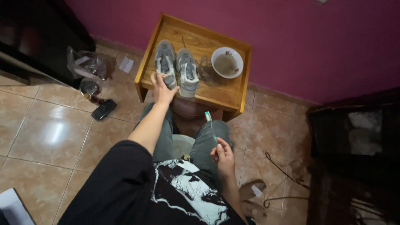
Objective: The person cleans a white and grey sneaker using a toothbrush. They scrub the sole and the upper parts of the shoe, rotating it to access different areas. The shoe is placed on a wooden table next to a bowl of water and the other sneaker.
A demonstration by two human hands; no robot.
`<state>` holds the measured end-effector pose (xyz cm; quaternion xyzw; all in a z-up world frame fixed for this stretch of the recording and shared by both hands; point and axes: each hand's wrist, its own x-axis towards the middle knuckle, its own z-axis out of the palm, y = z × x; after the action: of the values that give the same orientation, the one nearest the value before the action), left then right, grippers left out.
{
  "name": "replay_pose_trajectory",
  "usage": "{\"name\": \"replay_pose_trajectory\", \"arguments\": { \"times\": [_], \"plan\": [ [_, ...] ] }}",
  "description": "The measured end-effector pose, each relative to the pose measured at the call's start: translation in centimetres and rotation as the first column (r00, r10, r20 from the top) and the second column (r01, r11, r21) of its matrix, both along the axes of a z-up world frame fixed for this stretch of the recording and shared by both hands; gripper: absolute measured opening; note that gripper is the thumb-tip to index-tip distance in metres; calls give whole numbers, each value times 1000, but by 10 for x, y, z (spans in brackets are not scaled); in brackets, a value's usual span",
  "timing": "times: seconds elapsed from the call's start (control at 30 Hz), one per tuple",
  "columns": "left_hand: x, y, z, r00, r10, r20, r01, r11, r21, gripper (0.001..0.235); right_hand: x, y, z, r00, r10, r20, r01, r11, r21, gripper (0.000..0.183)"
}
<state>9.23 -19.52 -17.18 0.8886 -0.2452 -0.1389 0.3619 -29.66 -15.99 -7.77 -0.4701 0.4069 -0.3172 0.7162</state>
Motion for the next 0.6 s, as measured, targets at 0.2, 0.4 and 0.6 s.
{"name": "replay_pose_trajectory", "arguments": {
  "times": [0.2, 0.4, 0.6],
  "plan": [
    [28, -5, -16, 953, 282, -109, -296, 944, -146, 91, 3, 2, 21, 1000, -19, -5, 19, 999, -43, 33],
    [7, 40, 22, 873, 416, -253, -485, 796, -363, 73, 4, 4, 29, 1000, -11, 27, 13, 997, -80, 40],
    [-53, 95, 143, 893, 232, -387, -446, 574, -687, 59, 11, 2, 26, 998, -5, -68, -5, 989, -145, 32]
  ]
}}
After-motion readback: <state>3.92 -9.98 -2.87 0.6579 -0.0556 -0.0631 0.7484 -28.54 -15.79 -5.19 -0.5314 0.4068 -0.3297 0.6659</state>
